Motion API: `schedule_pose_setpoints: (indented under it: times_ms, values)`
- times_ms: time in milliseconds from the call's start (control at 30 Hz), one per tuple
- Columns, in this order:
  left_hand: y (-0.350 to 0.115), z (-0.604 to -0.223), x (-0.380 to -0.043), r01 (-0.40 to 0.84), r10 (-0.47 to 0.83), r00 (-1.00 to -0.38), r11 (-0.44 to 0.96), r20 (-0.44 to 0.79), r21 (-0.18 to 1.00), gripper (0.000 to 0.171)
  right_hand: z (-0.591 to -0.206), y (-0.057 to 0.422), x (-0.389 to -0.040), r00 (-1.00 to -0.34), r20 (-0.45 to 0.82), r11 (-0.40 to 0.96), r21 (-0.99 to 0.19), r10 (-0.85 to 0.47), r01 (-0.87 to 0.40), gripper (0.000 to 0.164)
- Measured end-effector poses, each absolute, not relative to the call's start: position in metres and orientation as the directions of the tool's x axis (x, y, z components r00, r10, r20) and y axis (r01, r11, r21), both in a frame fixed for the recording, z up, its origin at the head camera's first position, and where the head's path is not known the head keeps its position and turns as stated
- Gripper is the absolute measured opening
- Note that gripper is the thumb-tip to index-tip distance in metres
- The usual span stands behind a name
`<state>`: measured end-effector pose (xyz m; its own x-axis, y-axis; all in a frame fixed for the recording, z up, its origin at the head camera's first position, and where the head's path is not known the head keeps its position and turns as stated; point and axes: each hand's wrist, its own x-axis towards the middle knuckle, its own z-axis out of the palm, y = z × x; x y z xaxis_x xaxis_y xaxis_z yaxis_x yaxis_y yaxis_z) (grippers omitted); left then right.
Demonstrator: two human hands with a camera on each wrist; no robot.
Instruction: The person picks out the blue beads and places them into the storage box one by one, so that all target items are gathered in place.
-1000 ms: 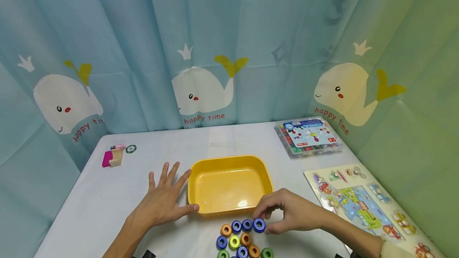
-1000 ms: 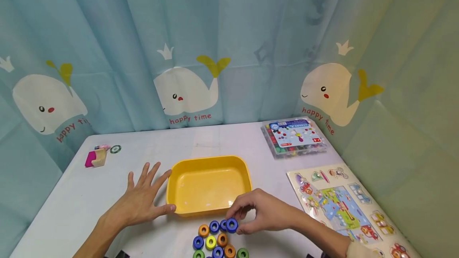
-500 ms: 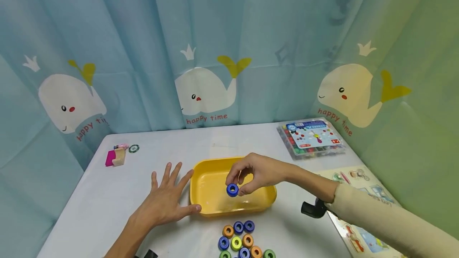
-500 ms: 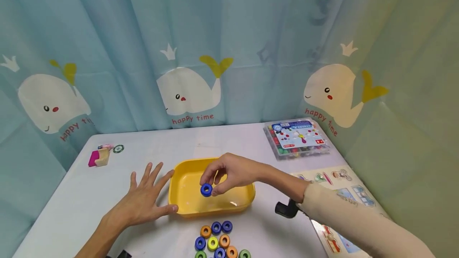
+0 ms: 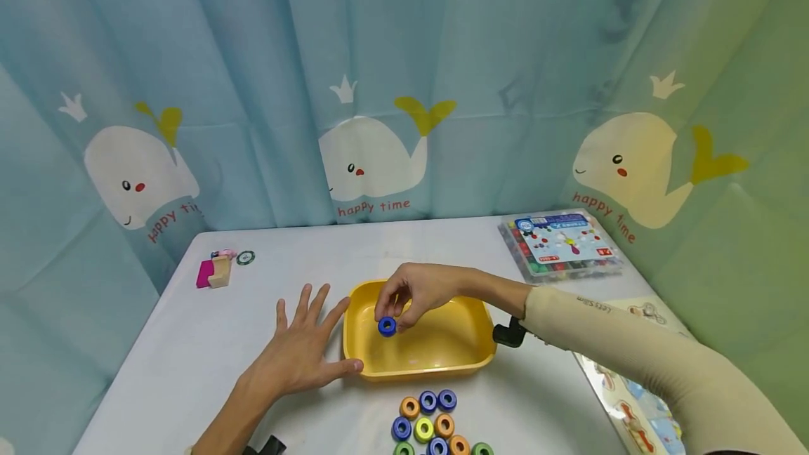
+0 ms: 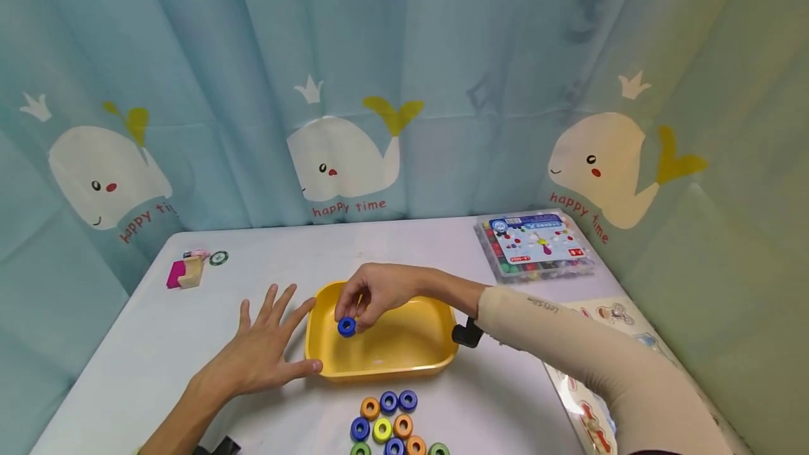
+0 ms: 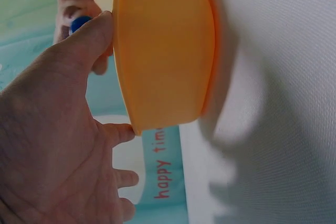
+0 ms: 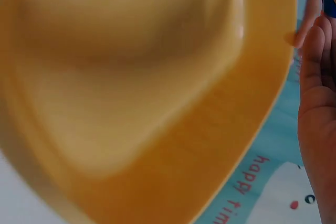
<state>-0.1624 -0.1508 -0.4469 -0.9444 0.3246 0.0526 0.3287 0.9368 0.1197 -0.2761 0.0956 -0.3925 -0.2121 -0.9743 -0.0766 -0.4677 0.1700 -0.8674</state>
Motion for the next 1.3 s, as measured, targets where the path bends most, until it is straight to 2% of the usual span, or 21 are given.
schedule_pose_setpoints:
  times_ms: [233, 467, 733, 867, 1300]
  values:
    - [-0.151, -0.446, -0.163, 0.336, 0.332, -0.942, 0.934, 0.052, 0.126, 0.099, -0.416, 0.077, -0.288, -0.117, -0.114, 0.155, -0.877, -0.987, -0.454, 0.026]
    - [-0.151, -0.445, -0.163, 0.332, 0.330, -0.943, 0.935, 0.034, 0.125, 0.100, -0.434, 0.067, -0.286, -0.080, -0.182, 0.198, -0.846, -0.980, -0.495, 0.026]
    - [-0.151, -0.445, -0.163, 0.327, 0.325, -0.945, 0.937, 0.036, 0.123, 0.100, -0.451, 0.060, -0.286, -0.034, -0.200, 0.187, -0.831, -0.979, -0.524, 0.025]
    - [-0.151, -0.445, -0.163, 0.330, 0.326, -0.944, 0.936, 0.049, 0.122, 0.099, -0.456, 0.058, -0.284, -0.021, -0.215, 0.194, -0.832, -0.976, -0.520, 0.026]
    - [-0.152, -0.446, -0.162, 0.330, 0.326, -0.944, 0.937, 0.050, 0.119, 0.100, -0.459, 0.053, -0.280, -0.038, -0.248, 0.224, -0.786, -0.968, -0.577, 0.028]
